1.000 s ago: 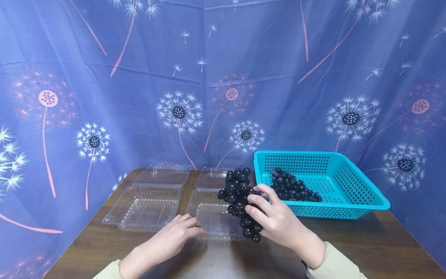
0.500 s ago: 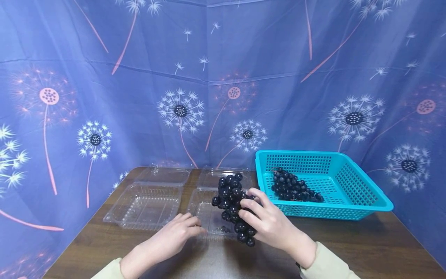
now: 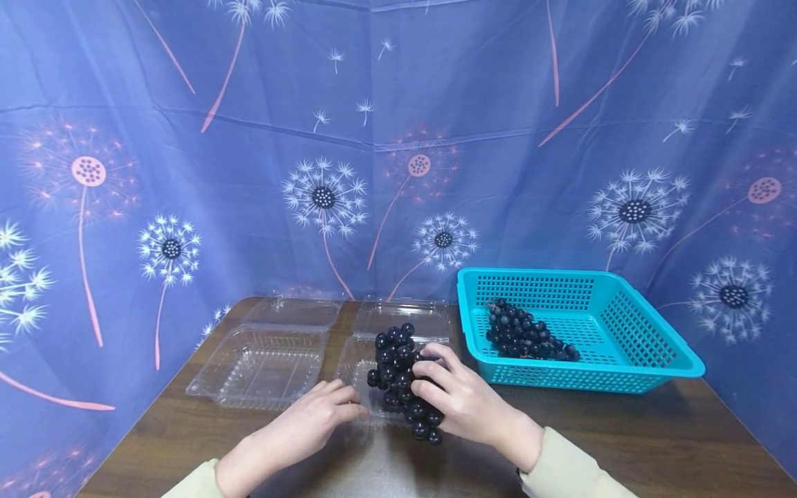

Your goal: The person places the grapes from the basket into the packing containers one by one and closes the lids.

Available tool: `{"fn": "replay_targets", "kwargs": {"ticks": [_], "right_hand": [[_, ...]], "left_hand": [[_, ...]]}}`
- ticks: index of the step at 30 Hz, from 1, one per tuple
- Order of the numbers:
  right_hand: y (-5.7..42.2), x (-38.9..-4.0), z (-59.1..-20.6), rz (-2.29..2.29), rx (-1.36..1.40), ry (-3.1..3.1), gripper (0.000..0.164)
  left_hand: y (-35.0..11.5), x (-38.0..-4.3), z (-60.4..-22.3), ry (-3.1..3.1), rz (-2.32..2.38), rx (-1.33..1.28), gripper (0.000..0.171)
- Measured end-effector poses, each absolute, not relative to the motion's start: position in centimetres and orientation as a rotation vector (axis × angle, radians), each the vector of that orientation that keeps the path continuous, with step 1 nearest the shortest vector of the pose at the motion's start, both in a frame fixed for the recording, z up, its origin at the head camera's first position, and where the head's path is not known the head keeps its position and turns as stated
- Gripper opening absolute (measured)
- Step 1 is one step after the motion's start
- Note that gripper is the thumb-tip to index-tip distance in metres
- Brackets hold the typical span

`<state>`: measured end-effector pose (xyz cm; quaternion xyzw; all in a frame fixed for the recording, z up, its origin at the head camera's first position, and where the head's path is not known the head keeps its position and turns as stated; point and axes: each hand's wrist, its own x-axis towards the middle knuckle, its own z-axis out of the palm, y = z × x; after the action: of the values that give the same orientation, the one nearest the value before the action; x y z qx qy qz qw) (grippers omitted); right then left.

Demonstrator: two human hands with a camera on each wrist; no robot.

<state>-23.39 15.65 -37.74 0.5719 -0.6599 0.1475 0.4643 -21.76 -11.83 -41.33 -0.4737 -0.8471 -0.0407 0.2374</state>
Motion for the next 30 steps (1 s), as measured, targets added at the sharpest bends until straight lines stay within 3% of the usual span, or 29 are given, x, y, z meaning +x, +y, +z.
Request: {"fn": "replay_targets", "kwargs": {"ticks": [16, 22, 30], "right_hand": [[14.6, -24.7, -38.9, 0.479, 1.359, -1.718, 0.015], [14.2, -25.1, -39.3, 0.527, 1.346, -1.753, 0.026], [13.7, -26.2, -40.0, 0.670, 1.287, -1.781, 0.030]], "left_hand": [[-11.7, -21.9, -41.4, -2.304, -0.115, -1.300, 0.044], [-11.6, -21.8, -41.3, -2.307, -0.128, -1.305, 0.042], [-11.7, -21.8, -41.4, -2.300, -0.128, -1.306, 0.044]]}}
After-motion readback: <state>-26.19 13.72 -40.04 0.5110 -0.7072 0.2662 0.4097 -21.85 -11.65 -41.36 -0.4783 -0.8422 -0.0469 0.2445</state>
